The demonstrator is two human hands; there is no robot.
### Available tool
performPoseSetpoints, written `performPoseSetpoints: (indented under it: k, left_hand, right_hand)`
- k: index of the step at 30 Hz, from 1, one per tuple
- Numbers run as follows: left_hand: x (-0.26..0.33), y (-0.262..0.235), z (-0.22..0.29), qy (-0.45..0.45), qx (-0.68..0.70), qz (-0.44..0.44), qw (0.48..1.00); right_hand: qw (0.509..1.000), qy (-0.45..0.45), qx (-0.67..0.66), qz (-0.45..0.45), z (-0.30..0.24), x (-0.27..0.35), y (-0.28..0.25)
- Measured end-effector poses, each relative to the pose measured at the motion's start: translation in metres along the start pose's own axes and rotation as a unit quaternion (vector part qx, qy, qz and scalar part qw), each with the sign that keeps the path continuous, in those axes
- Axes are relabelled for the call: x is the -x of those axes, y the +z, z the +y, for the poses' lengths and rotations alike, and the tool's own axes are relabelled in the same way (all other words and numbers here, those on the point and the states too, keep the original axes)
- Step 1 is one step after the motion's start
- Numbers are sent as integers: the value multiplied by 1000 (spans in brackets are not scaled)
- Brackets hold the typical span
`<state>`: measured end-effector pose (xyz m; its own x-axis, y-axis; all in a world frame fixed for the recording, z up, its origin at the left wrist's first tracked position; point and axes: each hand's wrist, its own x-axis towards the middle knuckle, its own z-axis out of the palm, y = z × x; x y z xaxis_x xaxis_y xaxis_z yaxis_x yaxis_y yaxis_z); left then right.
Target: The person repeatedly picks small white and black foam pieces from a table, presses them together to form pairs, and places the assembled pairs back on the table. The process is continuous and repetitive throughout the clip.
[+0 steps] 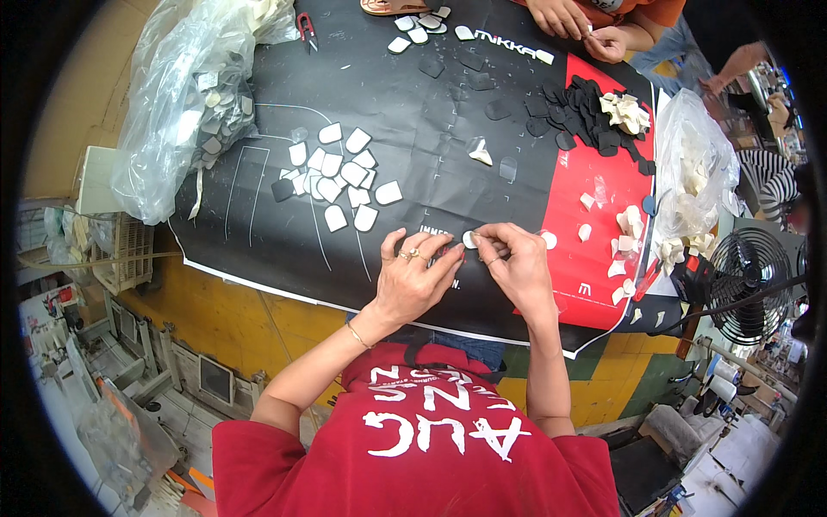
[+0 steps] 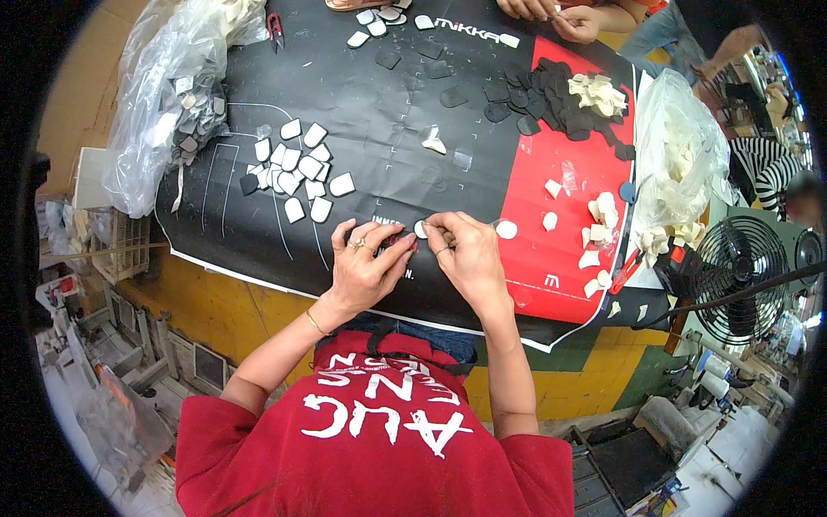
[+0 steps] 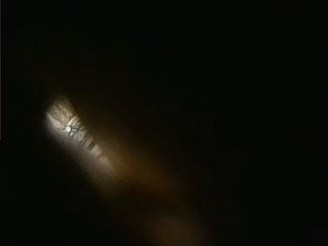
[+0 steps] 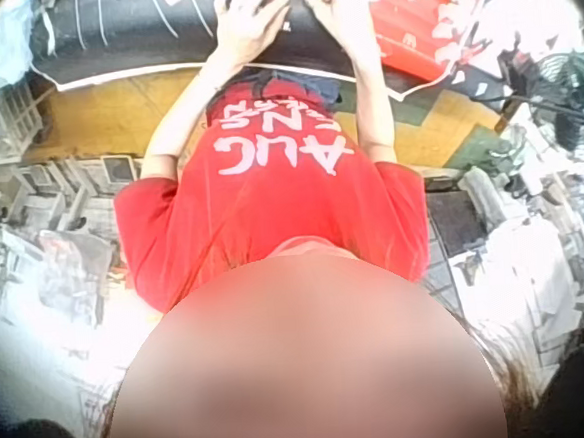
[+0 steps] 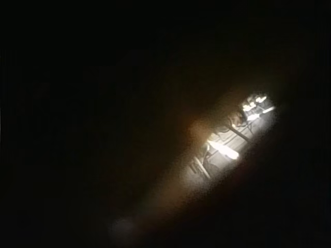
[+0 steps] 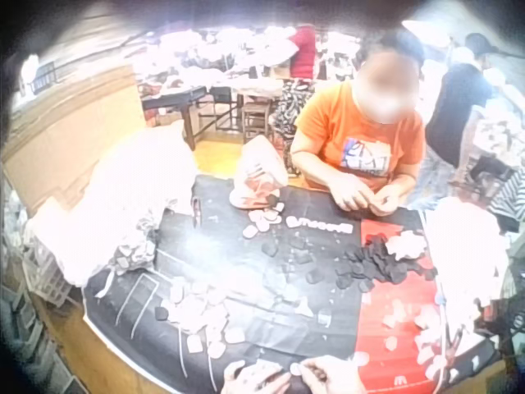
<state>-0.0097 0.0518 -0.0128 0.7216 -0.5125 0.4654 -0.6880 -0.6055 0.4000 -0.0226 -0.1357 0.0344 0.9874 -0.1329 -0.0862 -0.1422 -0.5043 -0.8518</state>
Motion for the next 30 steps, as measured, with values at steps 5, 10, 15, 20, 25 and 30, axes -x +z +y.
performPoseSetpoints:
  k: [5, 10, 15, 20, 25, 30]
  left_hand:
    - [-3, -2, 2, -1, -10, -18, 1000]
    - [-6, -3, 2, 3, -1, -30, 1000]
    - [-7, -3, 2, 3, -1, -30, 1000]
    - [-7, -4, 2, 8, -12, -40, 999]
    - [-7, -3, 2, 9, -15, -37, 999]
    - [-8, -3, 1, 13, -13, -34, 999]
  right_hand:
    - [1000, -11, 12, 5, -1, 0, 0]
    - [999, -2, 17, 34, -6, 4, 6]
    - [990, 40, 82, 105, -12, 8, 17]
    - [981, 46, 126, 139, -11, 10, 24]
    - [978, 57, 149, 135, -7, 13, 30]
    - [962, 18, 162, 220, -1, 13, 36]
